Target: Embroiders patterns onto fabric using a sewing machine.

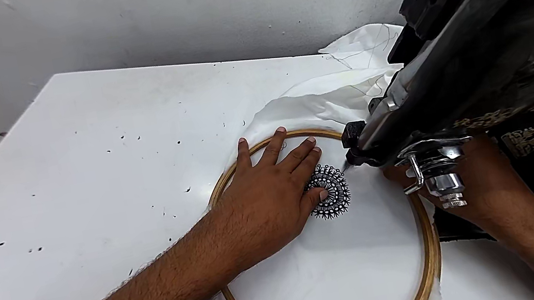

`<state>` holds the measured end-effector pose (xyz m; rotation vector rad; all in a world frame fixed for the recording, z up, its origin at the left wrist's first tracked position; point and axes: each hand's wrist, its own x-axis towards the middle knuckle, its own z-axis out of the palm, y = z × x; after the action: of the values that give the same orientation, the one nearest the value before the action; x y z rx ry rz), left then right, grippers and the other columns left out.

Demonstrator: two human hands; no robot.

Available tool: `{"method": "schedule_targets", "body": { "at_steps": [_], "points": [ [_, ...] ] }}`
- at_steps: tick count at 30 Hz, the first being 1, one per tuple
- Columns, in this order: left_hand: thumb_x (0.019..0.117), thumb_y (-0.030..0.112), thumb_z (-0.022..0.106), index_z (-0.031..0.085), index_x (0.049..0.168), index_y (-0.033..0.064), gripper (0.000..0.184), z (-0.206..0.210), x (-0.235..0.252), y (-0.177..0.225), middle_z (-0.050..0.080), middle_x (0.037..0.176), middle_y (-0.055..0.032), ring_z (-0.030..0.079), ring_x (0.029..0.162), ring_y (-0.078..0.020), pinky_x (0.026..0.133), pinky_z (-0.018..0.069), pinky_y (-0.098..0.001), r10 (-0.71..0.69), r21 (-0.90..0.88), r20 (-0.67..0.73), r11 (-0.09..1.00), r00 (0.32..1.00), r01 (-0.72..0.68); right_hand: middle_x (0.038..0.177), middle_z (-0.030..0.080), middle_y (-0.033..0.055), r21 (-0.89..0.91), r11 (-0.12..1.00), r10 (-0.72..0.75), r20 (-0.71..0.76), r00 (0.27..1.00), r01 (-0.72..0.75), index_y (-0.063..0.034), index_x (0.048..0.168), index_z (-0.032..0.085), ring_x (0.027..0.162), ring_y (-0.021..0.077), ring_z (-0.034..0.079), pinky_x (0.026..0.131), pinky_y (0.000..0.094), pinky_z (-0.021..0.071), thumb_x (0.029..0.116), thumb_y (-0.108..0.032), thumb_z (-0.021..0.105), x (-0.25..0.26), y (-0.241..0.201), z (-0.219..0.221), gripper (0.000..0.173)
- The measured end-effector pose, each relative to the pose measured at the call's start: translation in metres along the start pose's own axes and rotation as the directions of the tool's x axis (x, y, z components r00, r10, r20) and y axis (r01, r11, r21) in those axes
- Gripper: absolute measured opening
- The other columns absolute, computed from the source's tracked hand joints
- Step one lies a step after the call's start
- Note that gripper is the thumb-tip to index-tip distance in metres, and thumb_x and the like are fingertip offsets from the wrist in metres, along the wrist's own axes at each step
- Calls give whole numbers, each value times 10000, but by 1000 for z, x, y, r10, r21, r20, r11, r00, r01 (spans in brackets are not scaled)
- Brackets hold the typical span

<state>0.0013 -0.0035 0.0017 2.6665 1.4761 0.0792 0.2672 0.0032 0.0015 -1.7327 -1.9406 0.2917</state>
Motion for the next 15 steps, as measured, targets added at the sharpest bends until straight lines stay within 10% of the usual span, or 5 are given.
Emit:
{"method": "schedule_targets", "body": {
  "at_steps": [15],
  "points": [
    [1076, 556, 265, 431, 1581, 216, 631, 1, 3, -1, 356, 1662, 44, 225, 1567, -336, 1137, 153, -796, -2, 9, -18, 1000, 1000, 2, 734, 639, 75, 3, 1000, -27, -25, 999, 27, -65, 836, 673, 671, 213, 632, 606, 472, 496, 752, -184, 834, 1, 1, 1, 218]
  ]
}}
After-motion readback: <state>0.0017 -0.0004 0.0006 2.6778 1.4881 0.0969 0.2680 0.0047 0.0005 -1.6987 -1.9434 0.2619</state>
